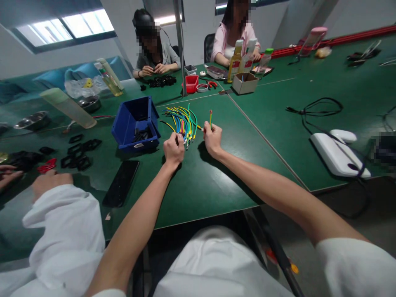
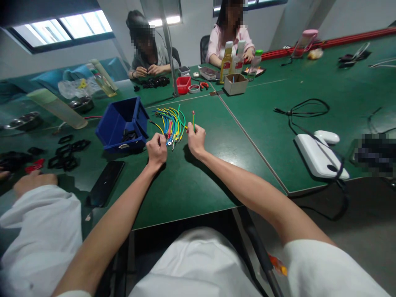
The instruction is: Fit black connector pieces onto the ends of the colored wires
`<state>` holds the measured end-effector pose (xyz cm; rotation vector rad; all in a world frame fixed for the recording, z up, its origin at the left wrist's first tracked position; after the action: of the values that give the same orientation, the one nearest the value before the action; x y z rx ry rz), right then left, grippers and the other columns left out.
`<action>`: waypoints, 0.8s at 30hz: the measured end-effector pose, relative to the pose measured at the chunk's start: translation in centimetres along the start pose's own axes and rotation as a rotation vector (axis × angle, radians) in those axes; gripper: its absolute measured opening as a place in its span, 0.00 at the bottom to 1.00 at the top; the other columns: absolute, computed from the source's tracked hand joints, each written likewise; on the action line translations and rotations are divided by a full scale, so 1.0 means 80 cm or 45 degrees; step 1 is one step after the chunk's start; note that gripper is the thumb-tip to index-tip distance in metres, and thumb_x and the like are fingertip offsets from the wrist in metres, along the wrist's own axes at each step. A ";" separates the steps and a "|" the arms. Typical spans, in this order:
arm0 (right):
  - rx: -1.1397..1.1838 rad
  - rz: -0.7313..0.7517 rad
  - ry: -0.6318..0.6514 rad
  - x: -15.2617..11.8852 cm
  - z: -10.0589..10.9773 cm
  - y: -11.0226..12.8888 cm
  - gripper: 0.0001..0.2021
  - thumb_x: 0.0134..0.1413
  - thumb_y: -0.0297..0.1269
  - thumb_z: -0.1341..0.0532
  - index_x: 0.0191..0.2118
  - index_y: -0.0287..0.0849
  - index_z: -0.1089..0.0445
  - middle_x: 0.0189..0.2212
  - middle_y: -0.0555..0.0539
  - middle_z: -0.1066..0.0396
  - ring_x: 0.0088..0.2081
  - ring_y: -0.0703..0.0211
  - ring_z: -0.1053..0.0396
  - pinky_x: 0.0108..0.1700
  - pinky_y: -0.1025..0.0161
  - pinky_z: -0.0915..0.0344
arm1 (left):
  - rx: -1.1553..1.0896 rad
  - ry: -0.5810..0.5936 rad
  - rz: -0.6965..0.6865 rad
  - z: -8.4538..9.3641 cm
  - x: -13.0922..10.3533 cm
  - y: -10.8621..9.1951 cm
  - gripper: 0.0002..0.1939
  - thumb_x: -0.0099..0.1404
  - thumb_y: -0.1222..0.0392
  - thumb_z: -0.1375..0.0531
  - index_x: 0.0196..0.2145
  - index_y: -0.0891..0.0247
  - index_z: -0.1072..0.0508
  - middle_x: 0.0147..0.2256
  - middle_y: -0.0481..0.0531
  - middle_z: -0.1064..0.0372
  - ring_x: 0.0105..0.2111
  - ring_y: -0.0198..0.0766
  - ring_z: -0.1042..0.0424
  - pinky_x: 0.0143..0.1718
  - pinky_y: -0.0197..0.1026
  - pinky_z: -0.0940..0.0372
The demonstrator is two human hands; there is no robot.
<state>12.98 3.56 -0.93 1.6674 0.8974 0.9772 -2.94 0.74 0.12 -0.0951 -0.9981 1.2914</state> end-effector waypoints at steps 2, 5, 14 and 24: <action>-0.029 -0.006 -0.001 -0.001 0.007 0.004 0.21 0.56 0.54 0.42 0.21 0.44 0.42 0.16 0.56 0.47 0.19 0.67 0.47 0.22 0.68 0.49 | -0.011 0.013 0.031 -0.002 0.001 0.001 0.17 0.70 0.53 0.54 0.29 0.60 0.34 0.24 0.50 0.35 0.25 0.38 0.36 0.31 0.39 0.46; -0.049 -0.064 0.019 -0.005 0.013 0.012 0.23 0.56 0.57 0.44 0.22 0.44 0.42 0.16 0.56 0.45 0.18 0.67 0.46 0.21 0.68 0.48 | -0.006 0.030 0.073 -0.001 0.001 0.003 0.15 0.70 0.55 0.53 0.29 0.60 0.33 0.25 0.51 0.33 0.26 0.39 0.34 0.31 0.40 0.45; -0.073 -0.121 0.193 -0.005 0.019 0.008 0.25 0.52 0.64 0.43 0.27 0.43 0.37 0.15 0.56 0.43 0.15 0.68 0.44 0.17 0.69 0.49 | -0.081 0.111 0.155 0.004 -0.002 0.001 0.12 0.69 0.59 0.53 0.35 0.61 0.31 0.28 0.52 0.30 0.28 0.40 0.31 0.33 0.40 0.42; 0.168 -0.093 0.271 0.003 0.028 -0.004 0.18 0.49 0.47 0.34 0.36 0.45 0.42 0.27 0.56 0.33 0.24 0.66 0.29 0.23 0.69 0.35 | -0.183 0.154 0.124 -0.003 -0.003 0.003 0.16 0.63 0.63 0.43 0.49 0.64 0.31 0.40 0.57 0.26 0.32 0.39 0.27 0.38 0.40 0.35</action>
<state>15.09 3.01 -1.67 1.6480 1.1786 1.0791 -2.96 0.72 -0.32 -0.3320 -0.9907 1.2858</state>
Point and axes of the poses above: each hand's wrist, its own x-axis towards the middle knuckle, its own z-axis out of the back of the hand, y = z × x, the point moved 1 cm from there along x, towards the middle knuckle
